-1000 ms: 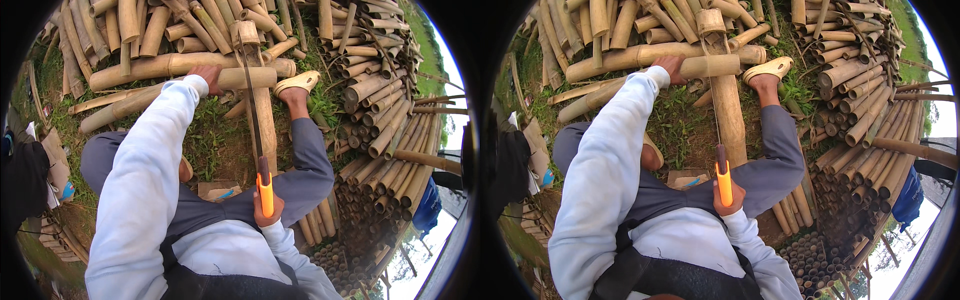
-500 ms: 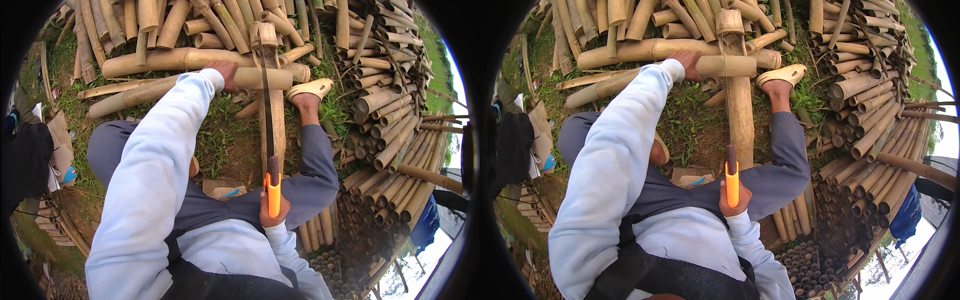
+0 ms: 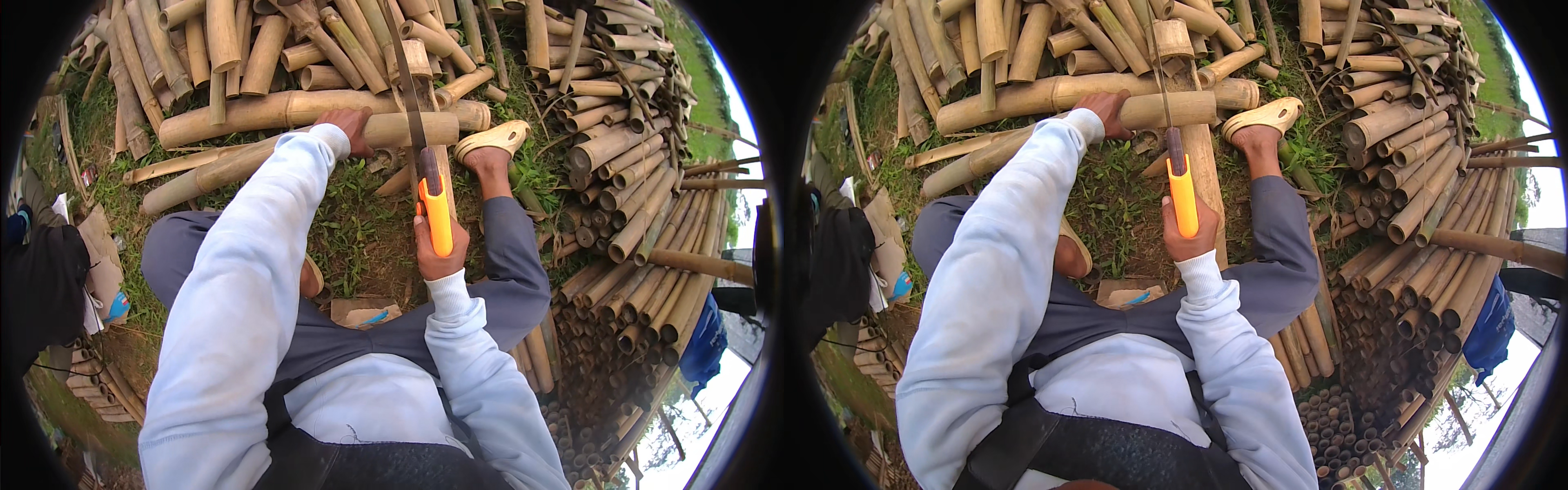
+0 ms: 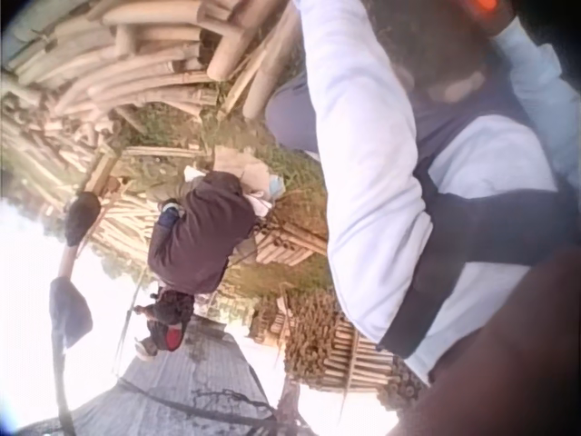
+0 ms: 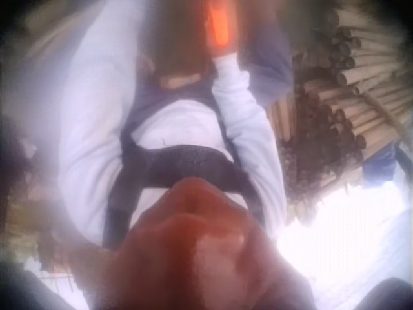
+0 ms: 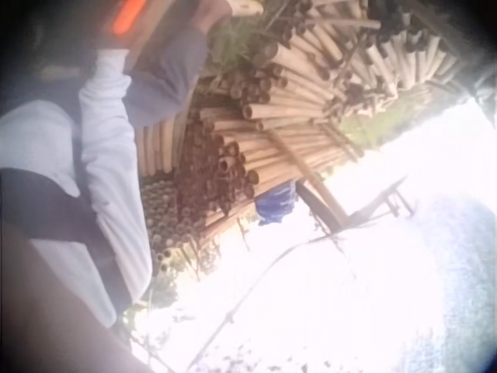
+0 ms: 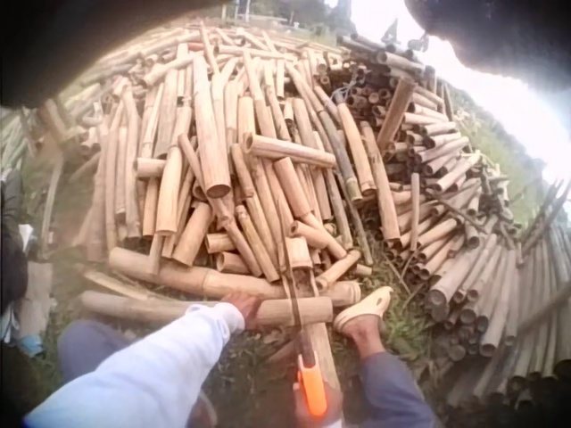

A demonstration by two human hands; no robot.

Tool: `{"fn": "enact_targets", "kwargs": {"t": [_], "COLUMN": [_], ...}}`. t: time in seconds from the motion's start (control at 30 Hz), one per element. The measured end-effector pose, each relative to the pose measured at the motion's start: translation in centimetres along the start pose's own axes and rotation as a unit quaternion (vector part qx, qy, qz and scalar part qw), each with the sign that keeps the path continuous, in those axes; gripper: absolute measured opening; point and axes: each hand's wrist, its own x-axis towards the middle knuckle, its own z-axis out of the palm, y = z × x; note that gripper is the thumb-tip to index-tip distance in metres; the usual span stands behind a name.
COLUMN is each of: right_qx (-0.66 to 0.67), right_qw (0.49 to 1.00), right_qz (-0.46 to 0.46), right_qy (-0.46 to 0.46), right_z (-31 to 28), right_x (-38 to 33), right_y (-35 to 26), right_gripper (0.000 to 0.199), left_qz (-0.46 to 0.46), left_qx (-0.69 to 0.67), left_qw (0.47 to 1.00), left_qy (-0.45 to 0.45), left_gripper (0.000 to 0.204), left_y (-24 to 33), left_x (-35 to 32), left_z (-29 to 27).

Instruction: The person sits on the ground and uses a hand saw to cut bamboo poles into shorter sections. They hold the bamboo with one hand and saw with the other, then place the cut pieces aside.

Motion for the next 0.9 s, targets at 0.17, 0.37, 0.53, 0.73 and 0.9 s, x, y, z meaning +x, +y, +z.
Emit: {"fn": "enact_targets", "kwargs": {"t": [0.17, 0.37, 0.53, 0.73, 0.9], "right_qx": [-0.045, -0.116, -0.105, -0.019, -0.124], "right_qw": [0.999, 0.992, 0.994, 0.999, 0.990], "right_qz": [0.018, 0.036, -0.006, 0.031, 0.053], "right_qy": [-0.021, -0.038, -0.002, -0.008, -0.038], "right_z": [0.1, -5.0, -3.5, 0.0, -6.1], "right_x": [-1.1, -12.7, -10.3, -1.5, -14.4], "right_y": [-0.9, -3.1, -2.2, -1.3, -3.7], "right_gripper": [0.011, 0.030, 0.023, 0.018, 0.037], "left_qz": [-0.007, 0.008, 0.004, 0.007, 0.006], "left_qx": [0.025, 0.002, 0.013, -0.004, -0.011], "left_qw": [0.999, 1.000, 1.000, 1.000, 0.999], "left_qy": [-0.019, -0.016, -0.022, -0.010, -0.032], "left_gripper": [0.074, 0.072, 0.071, 0.074, 0.071], "left_y": [0.9, -0.1, 0.5, 0.7, -0.2], "left_x": [-0.2, -0.2, -0.4, 0.0, -0.1], "left_z": [-0.8, 0.2, -1.0, -0.4, -1.3]}}
